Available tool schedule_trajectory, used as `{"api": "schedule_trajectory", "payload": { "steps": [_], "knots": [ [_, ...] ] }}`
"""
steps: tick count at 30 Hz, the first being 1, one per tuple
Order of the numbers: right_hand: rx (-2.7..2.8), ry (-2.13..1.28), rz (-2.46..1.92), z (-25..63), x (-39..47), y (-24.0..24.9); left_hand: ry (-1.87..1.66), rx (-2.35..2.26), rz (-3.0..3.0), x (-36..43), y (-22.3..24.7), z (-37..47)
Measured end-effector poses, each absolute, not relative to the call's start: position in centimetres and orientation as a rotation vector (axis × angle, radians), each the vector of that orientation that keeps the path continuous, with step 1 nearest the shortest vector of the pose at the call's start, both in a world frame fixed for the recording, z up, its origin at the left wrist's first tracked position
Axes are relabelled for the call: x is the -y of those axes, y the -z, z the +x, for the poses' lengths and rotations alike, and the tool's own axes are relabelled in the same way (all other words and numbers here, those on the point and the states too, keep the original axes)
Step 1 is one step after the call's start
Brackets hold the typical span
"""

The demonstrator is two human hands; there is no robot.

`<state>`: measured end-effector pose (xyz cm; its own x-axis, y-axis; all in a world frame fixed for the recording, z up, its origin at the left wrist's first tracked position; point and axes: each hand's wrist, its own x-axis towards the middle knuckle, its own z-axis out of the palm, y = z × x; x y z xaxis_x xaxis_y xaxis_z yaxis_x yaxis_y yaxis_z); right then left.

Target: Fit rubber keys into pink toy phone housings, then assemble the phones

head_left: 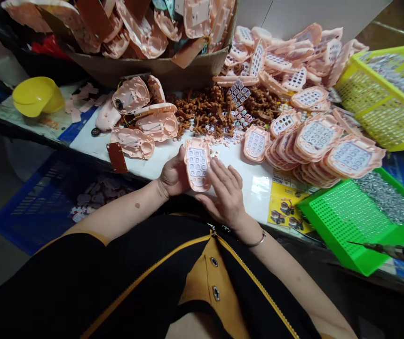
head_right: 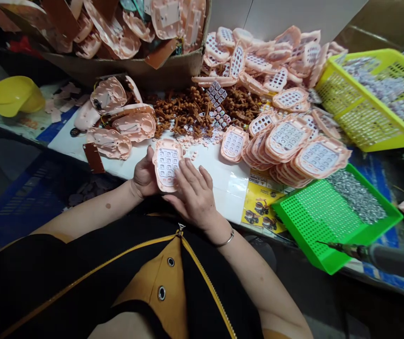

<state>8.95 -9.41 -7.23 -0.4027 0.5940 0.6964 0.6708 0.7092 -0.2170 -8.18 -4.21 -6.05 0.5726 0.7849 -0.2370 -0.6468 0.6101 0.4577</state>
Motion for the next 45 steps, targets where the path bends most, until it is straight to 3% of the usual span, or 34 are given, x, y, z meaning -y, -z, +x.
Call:
{"api": "schedule_trajectory", "payload": {
  "steps": [11,17,22,27,33,41,45],
  "knots": [
    [2.187,0.355,-0.922,9.5,8.9,6.9,-0.865,-0.433,0.391,4.0,6.4,-8.0],
    [1.967,0.420,-1.340,13.9,6.4,5.8,-0.812,-0.480,0.469,4.2,5.9,-7.9],
    [1.907,0.546,-1.539,16.4,4.8,5.9,-0.920,-0.788,1.166,2.5,4.0,-6.2],
    [1.926,0.574,-1.503,16.1,4.2,6.1,-0.958,-0.734,1.833,-3.3,3.5,-2.1],
    [1.953,0.510,-1.574,15.9,3.4,6.3,-0.971,-0.753,2.061,-8.4,5.6,2.2],
    [2.110,0.490,-1.681,14.9,3.3,6.1,-1.012,-0.801,2.287,-9.5,6.1,0.6],
    [2.176,0.548,-1.812,14.6,2.8,5.9,-0.686,-1.101,2.560,-8.3,4.3,-0.1]
  ]
}}
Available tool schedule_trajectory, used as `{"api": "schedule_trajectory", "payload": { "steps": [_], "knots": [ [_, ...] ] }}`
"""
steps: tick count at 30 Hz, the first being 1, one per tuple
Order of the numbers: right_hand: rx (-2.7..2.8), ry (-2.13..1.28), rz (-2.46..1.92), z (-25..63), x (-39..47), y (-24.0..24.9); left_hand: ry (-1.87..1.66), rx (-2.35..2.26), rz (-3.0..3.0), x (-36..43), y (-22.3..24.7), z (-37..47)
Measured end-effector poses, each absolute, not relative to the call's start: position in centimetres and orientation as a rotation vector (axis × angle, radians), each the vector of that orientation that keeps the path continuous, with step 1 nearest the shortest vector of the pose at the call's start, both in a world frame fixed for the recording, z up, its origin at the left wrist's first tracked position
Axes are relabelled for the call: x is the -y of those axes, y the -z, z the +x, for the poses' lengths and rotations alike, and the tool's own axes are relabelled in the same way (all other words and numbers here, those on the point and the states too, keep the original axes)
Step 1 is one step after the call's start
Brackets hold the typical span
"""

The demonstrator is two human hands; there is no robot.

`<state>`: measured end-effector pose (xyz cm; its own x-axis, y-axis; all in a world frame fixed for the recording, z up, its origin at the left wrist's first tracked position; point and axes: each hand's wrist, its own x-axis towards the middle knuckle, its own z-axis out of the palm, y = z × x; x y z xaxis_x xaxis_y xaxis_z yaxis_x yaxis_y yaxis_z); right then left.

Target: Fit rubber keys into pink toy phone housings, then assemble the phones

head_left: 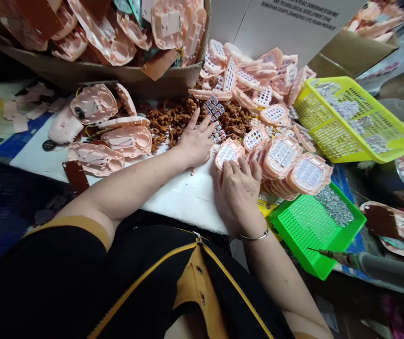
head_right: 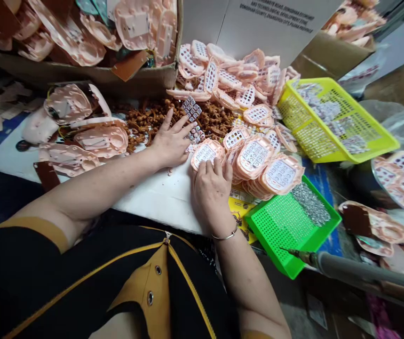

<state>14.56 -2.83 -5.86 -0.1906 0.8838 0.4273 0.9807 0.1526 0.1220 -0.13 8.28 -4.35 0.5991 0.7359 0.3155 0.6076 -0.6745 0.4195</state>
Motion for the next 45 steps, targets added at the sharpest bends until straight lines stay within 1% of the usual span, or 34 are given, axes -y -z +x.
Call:
{"api": "schedule_trajectory", "payload": {
  "steps": [3,5,10,12,15,18,21,24,27,31,35,37,39,42,43,45],
  "knots": [
    [2.231,0.605,-1.865,14.5,3.0,5.2,-0.378,-1.239,2.867,-6.6,3.2,-0.8],
    [2.242,0.611,-1.843,14.7,3.4,4.3,-0.333,-1.245,2.947,-5.3,2.7,-1.5],
    [2.105,0.623,-1.814,15.5,2.0,-0.1,-0.418,-1.212,3.005,-2.3,3.1,-3.4],
    [2.103,0.634,-1.861,16.2,-0.8,-2.2,-0.470,-1.199,2.988,-1.7,3.7,-3.8],
    [2.167,0.554,-2.029,17.5,-6.5,-4.4,-0.525,-1.135,2.962,-1.3,4.5,-4.2],
    [2.279,0.454,-2.388,19.0,-11.8,-4.8,-0.580,-1.041,2.967,-1.3,5.0,-4.5],
    [2.454,0.423,-2.559,20.2,-14.6,-3.8,-0.630,-0.989,2.975,-1.5,5.2,-4.7],
    [2.670,0.401,-2.629,20.9,-15.6,-2.5,-0.645,-0.977,2.972,-1.8,5.3,-4.8],
    [2.745,0.429,-2.631,21.1,-15.7,-2.3,-0.661,-0.997,2.957,-2.1,5.1,-4.9],
    [2.700,0.527,-2.578,20.9,-15.5,-4.1,-0.670,-0.992,2.943,-2.2,5.0,-5.1],
    [2.433,0.673,-2.604,20.5,-14.6,-6.9,-0.683,-0.952,2.886,-2.1,5.2,-5.1],
    [2.303,0.721,-2.586,20.3,-13.9,-8.2,-0.745,-0.933,2.779,-2.2,5.2,-5.0],
    [2.222,0.673,-2.481,20.0,-13.0,-9.1,-0.886,-0.921,2.505,-2.6,4.8,-4.8],
    [2.292,0.526,-2.109,18.6,-10.8,-9.8,-1.076,-0.938,1.665,-3.4,3.5,-4.9],
    [2.384,0.491,-1.940,17.7,-9.8,-9.8,-1.067,-0.929,1.340,-3.7,3.0,-5.2],
    [2.595,0.448,-1.596,15.3,-7.6,-9.4,-0.908,-0.816,0.905,-3.7,2.4,-6.0]
  ]
}}
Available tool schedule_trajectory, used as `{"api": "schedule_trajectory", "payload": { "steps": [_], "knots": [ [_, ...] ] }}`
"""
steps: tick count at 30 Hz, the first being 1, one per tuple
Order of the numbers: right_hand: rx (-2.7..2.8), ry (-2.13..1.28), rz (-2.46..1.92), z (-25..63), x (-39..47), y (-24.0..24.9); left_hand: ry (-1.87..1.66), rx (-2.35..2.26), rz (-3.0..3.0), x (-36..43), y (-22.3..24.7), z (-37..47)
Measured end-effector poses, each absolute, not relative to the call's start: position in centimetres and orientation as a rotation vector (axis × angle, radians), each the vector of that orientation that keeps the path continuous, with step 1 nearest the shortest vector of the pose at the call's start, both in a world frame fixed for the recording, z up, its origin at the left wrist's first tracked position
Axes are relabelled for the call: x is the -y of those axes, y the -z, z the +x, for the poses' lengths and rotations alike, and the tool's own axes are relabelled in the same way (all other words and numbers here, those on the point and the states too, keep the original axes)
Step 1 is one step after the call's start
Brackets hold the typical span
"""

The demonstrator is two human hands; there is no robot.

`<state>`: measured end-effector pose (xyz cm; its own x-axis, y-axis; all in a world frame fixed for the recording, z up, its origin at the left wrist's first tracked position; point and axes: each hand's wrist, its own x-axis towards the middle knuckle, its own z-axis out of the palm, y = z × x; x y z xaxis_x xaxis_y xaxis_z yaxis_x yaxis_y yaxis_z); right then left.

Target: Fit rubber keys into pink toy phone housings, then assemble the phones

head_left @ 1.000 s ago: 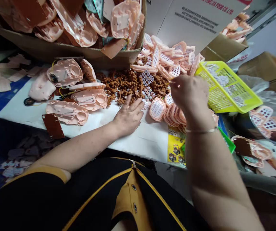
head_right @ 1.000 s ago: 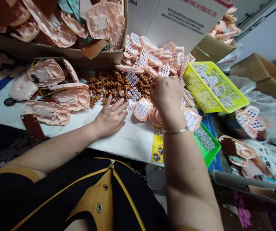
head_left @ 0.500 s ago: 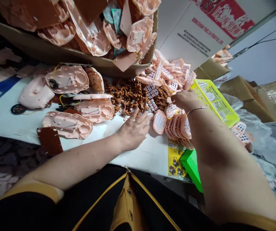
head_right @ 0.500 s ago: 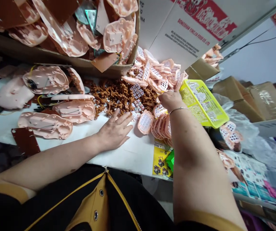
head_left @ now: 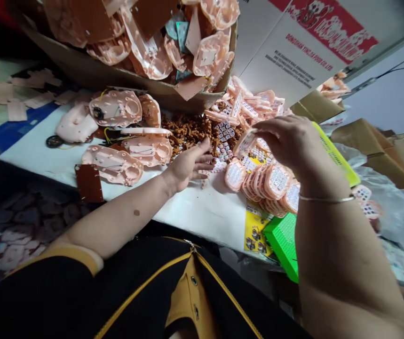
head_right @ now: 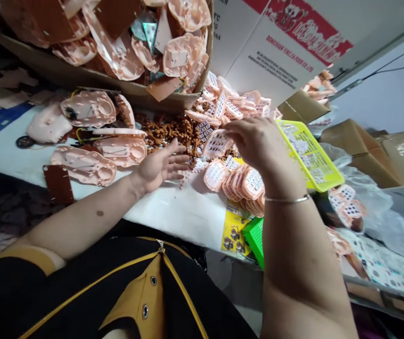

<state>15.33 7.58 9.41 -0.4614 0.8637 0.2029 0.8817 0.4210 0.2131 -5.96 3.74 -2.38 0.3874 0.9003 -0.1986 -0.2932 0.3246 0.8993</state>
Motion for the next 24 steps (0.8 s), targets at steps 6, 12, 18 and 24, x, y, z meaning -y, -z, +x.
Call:
{"api": "schedule_trajectory", "payload": {
  "steps": [6,12,18,24],
  "knots": [
    [2.950,0.414,-1.121,7.9,-1.7,-7.6,-0.644,-0.394,0.722,-1.1,3.0,-8.6],
    [2.431,0.222,-1.534,10.1,-0.8,-2.8,-0.913,-0.428,0.649,0.5,4.5,-11.4],
    [2.523,0.116,-1.654,9.8,0.1,2.8,-0.865,-0.401,0.568,1.2,5.9,-11.9],
    [2.718,0.287,-1.521,7.7,-0.8,3.3,-0.895,-0.439,0.534,1.0,6.1,-11.8]
  ]
}}
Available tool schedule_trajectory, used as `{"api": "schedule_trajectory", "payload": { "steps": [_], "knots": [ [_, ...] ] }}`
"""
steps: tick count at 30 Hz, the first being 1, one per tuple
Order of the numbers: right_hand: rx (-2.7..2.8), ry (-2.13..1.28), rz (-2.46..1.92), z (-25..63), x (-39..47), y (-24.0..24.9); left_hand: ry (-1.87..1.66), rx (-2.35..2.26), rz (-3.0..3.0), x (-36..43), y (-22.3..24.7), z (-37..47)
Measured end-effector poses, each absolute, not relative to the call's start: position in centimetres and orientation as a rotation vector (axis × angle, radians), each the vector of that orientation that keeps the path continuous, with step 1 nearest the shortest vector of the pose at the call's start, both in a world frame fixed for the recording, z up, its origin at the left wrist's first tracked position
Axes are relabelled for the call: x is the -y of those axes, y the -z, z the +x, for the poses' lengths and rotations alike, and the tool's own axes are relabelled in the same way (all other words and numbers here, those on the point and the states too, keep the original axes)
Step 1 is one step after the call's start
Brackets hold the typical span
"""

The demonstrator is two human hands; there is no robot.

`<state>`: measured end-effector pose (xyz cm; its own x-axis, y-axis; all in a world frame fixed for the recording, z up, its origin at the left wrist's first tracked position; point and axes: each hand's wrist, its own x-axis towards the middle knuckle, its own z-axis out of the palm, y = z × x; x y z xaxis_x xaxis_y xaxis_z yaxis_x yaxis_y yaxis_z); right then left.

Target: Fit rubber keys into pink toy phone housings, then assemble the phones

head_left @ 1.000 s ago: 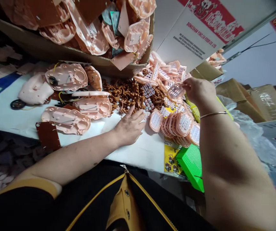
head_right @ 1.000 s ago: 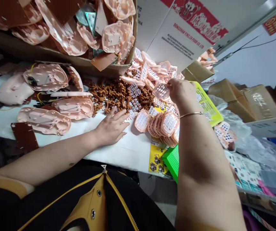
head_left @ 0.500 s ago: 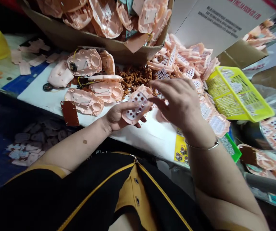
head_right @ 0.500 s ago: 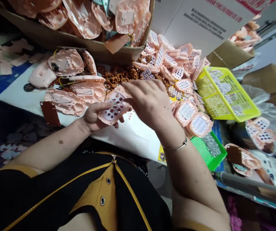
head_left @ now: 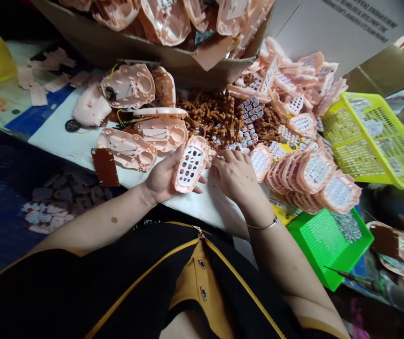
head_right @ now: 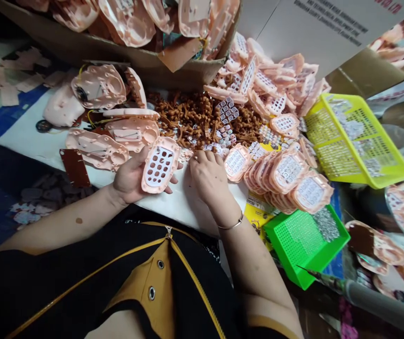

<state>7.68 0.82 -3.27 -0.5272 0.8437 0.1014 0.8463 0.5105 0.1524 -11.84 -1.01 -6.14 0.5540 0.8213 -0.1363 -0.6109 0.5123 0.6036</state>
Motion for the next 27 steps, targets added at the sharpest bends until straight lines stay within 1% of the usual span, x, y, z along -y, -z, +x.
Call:
{"api": "schedule_trajectory", "payload": {
  "steps": [4,6,11,16,20,22,25,27],
  "knots": [
    [2.833,0.434,-1.445,7.7,-1.2,3.2,-0.929,-0.454,0.510,0.9,6.1,-11.9],
    [2.847,0.455,-1.419,7.8,-0.9,3.2,-0.931,-0.462,0.506,0.9,6.0,-11.9],
    [2.757,0.311,-1.357,8.3,0.8,3.8,-0.942,-0.461,0.509,1.1,6.0,-11.8],
    [2.684,0.249,-1.315,9.7,2.7,4.8,-0.977,-0.464,0.509,1.5,6.0,-11.9],
    [2.596,0.356,-1.527,10.2,4.3,3.9,-1.001,-0.483,0.512,1.9,6.1,-11.9],
    [2.636,0.384,-1.613,9.9,5.0,3.1,-1.009,-0.500,0.527,2.0,6.2,-11.9],
    [2.713,0.254,-1.581,9.5,5.4,2.3,-1.009,-0.538,0.536,2.0,6.2,-11.9],
    [2.637,0.176,-1.567,9.8,5.4,2.2,-1.012,-0.559,0.530,2.0,6.2,-12.0]
  ]
}}
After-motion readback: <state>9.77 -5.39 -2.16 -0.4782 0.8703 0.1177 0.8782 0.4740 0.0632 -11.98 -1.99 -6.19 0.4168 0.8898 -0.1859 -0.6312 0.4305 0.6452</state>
